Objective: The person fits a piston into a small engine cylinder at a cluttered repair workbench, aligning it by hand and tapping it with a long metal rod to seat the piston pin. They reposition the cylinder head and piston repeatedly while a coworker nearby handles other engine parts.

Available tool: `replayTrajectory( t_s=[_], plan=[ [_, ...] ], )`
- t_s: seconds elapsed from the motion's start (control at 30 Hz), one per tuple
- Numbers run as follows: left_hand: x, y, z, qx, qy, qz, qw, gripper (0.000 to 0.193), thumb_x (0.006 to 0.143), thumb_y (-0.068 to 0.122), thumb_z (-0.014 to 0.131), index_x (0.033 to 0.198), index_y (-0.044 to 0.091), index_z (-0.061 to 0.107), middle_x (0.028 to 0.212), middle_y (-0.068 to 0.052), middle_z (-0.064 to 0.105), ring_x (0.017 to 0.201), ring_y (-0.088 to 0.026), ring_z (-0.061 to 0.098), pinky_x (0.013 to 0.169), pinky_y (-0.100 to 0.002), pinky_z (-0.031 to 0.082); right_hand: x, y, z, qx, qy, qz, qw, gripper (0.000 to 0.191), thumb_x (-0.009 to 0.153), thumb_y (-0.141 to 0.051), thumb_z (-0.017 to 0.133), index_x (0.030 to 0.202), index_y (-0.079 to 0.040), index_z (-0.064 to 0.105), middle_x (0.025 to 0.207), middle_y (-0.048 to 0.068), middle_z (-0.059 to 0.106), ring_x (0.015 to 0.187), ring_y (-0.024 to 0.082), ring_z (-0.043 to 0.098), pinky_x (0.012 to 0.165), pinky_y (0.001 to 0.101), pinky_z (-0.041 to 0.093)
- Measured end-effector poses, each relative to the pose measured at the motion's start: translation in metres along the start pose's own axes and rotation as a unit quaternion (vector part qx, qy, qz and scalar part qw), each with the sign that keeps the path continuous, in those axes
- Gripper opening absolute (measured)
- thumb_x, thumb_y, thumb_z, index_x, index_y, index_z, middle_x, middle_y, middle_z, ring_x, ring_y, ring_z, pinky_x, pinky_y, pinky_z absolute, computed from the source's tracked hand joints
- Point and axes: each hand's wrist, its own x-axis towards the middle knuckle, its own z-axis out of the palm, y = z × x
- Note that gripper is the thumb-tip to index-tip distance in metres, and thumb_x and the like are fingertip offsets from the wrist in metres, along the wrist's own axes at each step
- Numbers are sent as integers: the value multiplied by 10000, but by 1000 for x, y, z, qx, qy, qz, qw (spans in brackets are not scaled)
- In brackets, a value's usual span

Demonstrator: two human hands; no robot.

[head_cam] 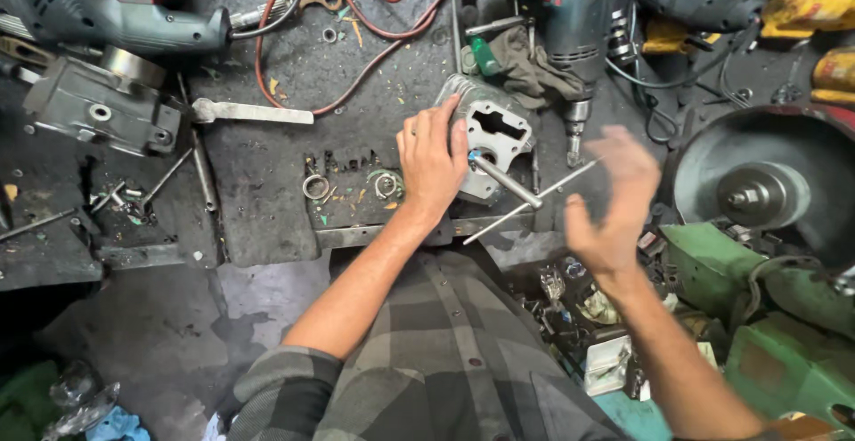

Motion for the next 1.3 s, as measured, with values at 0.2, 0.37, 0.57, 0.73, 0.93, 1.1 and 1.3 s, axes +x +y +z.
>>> replayTrajectory(
  t_s=[0.2, 0.37, 0.57, 0.73, 0.93, 1.1, 1.3],
  plan=[
    [1, 4, -1, 30, 19, 8, 999, 341, 1019, 168, 650, 1356, 115, 632, 1059, -79, 636, 1042, -289, 583, 914, -437, 433, 19, 8, 23, -144, -332, -213, 908, 458, 768, -118, 670, 1196, 43, 637, 826, 110, 641, 861, 282, 644, 1029, 510, 485],
    [4, 3, -1, 26, 12, 7, 1000, 336, 1008, 151, 661, 1342, 116, 649, 1070, -77, 644, 1049, -288, 590, 923, -434, 444, 20, 13, 57, -161, -405, -131, 890, 396, 902, -228, 670, 1148, 74, 604, 821, 140, 662, 631, 290, 701, 537, 420, 559],
    [2, -12, 8, 4, -1, 10, 1000, 424, 964, 106, 678, 1385, 114, 627, 1091, -70, 627, 1072, -299, 587, 928, -455, 459, 18, 25, 73, -177, -531, -52, 827, 733, 689, -267, 721, 1279, 128, 537, 844, 172, 670, 578, 336, 716, 480, 435, 559],
    [-3, -18, 6, 5, -40, 3, 999, 498, 919, 52, 692, 1409, 91, 612, 1097, -74, 616, 1082, -314, 591, 906, -468, 449, 3, 35, 77, 131, -448, 426, 775, 580, 765, -238, 682, 1236, 78, 562, 878, 176, 652, 710, 344, 669, 616, 441, 509],
    [2, -12, 5, 27, -8, 38, 999, 470, 929, 89, 691, 1395, 106, 629, 1112, -68, 633, 1061, -303, 591, 907, -460, 448, 7, 28, 71, 472, -254, 625, 568, 534, 788, -189, 645, 1261, 41, 555, 1037, 187, 623, 913, 329, 616, 807, 435, 467],
    [0, -7, 1, 18, 5, 29, 999, 387, 981, 135, 666, 1367, 116, 649, 1121, -60, 641, 1064, -292, 583, 910, -442, 442, 10, -7, 33, 346, -37, 400, 848, 504, 807, -149, 615, 1281, 10, 548, 1169, 196, 599, 1082, 316, 572, 965, 431, 432],
    [2, 2, -5, 49, 24, 26, 998, 374, 967, 156, 667, 1341, 153, 668, 1095, -53, 644, 1094, -281, 560, 969, -468, 421, 20, -9, -2, -203, -241, -249, 916, 591, 585, -121, 678, 1168, -32, 640, 1093, 113, 683, 1143, 297, 637, 1078, 593, 339]
  ],
)
